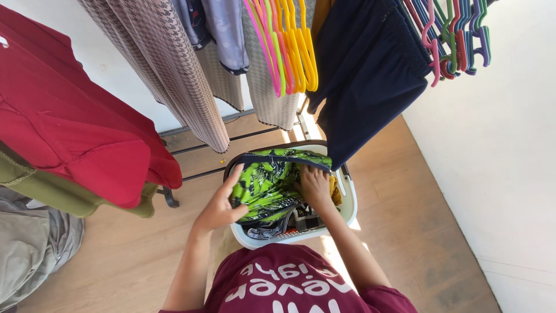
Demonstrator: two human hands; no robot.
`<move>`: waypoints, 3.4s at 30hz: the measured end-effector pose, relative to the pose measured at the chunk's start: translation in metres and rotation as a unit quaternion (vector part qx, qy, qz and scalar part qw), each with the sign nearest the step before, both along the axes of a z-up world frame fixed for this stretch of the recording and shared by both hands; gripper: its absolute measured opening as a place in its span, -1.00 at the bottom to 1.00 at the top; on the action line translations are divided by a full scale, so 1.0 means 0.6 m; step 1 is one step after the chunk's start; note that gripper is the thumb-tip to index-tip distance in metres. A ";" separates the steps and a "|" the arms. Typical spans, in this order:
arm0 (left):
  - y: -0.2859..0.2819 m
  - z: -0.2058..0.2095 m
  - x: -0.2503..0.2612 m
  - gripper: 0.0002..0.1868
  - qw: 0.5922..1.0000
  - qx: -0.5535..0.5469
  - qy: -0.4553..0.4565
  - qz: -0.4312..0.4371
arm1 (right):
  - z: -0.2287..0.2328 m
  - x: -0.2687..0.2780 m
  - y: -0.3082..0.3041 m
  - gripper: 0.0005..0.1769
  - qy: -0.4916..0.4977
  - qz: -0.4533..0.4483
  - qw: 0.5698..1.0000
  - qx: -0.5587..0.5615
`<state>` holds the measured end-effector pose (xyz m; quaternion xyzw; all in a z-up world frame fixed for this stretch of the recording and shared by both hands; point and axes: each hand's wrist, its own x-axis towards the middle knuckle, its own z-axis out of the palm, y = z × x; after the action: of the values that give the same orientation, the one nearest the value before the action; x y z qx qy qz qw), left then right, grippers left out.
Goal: The recorder takes various pieces of clothing from a laundry basket, places them on hangers, and hangs them onto a drying rack.
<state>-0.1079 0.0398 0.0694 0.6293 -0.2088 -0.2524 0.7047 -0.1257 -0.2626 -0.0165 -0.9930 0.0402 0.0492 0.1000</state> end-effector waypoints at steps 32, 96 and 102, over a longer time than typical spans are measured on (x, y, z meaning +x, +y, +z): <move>-0.151 -0.273 -0.002 0.09 0.834 0.479 -0.260 -0.082 | -0.055 0.016 -0.191 -0.28 0.000 -0.101 0.966 0.237; -0.149 -0.346 0.001 -0.81 0.844 0.280 -0.455 0.034 | -0.038 -0.019 0.011 -0.83 -0.024 -0.068 0.907 0.415; -0.149 -0.245 0.037 -0.52 0.811 0.369 -0.452 0.046 | -0.049 0.000 0.049 -0.60 -0.080 0.134 0.955 0.254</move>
<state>-0.0859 -0.0495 -0.0776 0.8941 -0.3659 0.0348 0.2560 -0.1259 -0.2333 -0.0461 -0.9317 -0.1151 -0.0089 0.3444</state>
